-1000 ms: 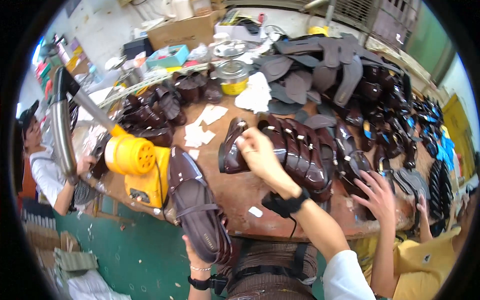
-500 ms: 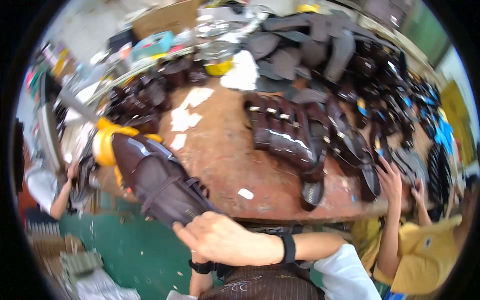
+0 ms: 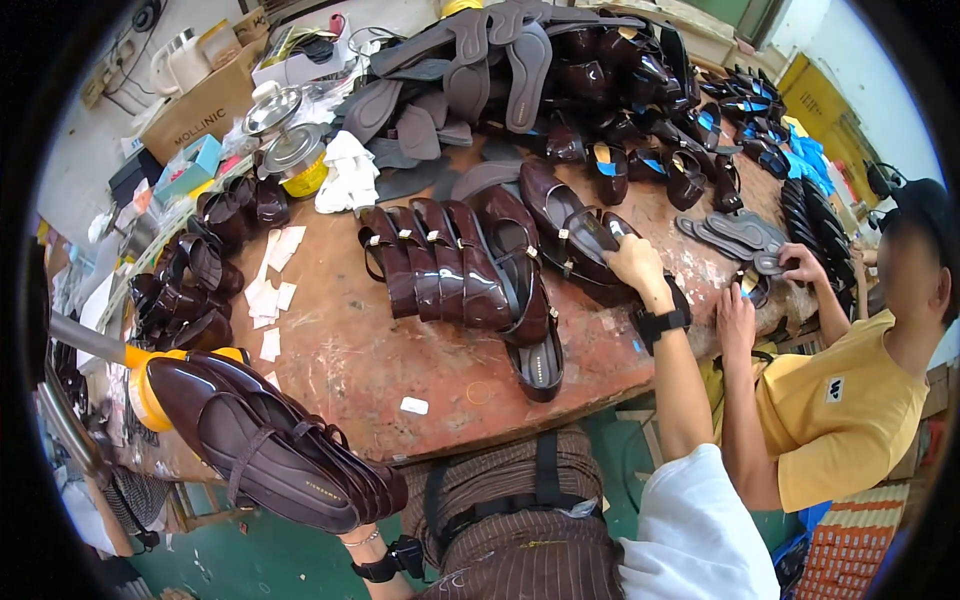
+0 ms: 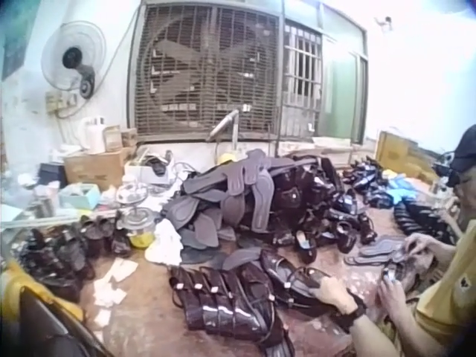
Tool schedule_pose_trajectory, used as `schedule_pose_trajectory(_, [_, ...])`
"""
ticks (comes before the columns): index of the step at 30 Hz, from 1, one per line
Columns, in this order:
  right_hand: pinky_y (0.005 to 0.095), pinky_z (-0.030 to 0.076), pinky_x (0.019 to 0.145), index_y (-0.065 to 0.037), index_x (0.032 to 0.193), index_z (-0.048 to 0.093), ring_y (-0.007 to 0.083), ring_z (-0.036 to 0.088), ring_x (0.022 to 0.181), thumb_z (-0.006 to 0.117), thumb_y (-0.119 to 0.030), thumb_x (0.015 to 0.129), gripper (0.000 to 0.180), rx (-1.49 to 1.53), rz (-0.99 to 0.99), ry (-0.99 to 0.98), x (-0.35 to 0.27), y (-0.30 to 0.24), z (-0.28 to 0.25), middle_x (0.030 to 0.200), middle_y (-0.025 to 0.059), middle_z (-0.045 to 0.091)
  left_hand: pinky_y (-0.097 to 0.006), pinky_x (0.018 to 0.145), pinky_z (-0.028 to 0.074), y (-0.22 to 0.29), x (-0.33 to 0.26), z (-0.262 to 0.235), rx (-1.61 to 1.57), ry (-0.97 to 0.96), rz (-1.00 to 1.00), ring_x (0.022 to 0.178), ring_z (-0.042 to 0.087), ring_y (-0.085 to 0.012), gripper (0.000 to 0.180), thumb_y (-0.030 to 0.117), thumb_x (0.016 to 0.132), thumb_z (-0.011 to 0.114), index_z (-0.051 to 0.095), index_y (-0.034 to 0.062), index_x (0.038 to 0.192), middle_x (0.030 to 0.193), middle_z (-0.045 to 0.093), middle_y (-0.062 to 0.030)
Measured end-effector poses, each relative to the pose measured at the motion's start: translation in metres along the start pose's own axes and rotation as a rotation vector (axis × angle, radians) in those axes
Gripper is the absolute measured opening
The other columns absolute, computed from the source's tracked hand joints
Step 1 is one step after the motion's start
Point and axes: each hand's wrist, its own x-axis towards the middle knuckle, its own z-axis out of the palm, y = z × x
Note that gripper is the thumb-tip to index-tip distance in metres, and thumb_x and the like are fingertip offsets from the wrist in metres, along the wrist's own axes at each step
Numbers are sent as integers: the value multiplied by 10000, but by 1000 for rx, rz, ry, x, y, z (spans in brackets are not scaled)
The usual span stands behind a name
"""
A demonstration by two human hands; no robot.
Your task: Finishing and inspecting women's flats in a factory setting, including wiping, applying labels, and heating.
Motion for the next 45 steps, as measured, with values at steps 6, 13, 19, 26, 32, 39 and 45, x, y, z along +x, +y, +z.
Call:
schedule_pose_trajectory(6, [467,492,876,92,1016,638,473,614,990,564,-86,689,380,219,-120,-289,-31,1,10,962,366,611,-396,1023,457,-1,-29,4,45,58,45,1189,532,-223,812,532,881,649,275,81,1444,1337,489,-67])
schedule_pose_trajectory(13, [284,577,555,17,1384,447,237,687,923,530,-96,863,539,1067,281,-528,-66,33,-22,1176,168,614,-396,1019,461,5,0,54,97,220,257,1173,547,-225,806,522,877,661,288,75,1434,1323,503,-69])
schedule_pose_trajectory(19, [251,581,679,-11,1480,318,206,658,1004,599,-83,866,679,1376,19,-191,-77,-10,-79,1331,148,527,-396,1016,465,3,13,81,82,379,485,1160,560,-227,800,514,873,671,299,70,1425,1312,515,-70])
schedule_pose_trajectory(26, [422,420,1068,-18,1474,325,286,513,1261,584,-111,900,637,1498,-380,-97,-121,-140,-73,1433,142,459,-391,1050,431,-9,15,105,-13,530,693,1248,491,-236,1106,517,690,839,216,61,1482,1395,446,-104])
schedule_pose_trajectory(32, [351,426,983,46,1435,341,239,520,1198,618,-188,909,639,1212,-945,-623,-181,-245,-122,1336,165,486,-371,1127,302,-4,-12,140,75,695,1017,1361,358,-255,1312,569,608,869,116,1,1519,1489,327,-130])
schedule_pose_trajectory(39, [319,422,964,-5,1248,464,173,543,1112,691,-29,782,519,1255,-1070,-1365,-200,-281,-127,1293,137,534,-367,1144,257,6,-59,137,254,956,1203,1369,345,-248,1346,536,535,913,161,-28,1500,1476,343,-129])
schedule_pose_trajectory(45, [390,459,1010,42,1410,381,297,529,1240,617,147,774,686,640,-287,-1898,-214,-301,-100,1346,199,518,-394,1139,293,65,-103,115,580,824,1069,1351,373,-268,1307,338,598,938,62,58,1527,1476,338,-168])
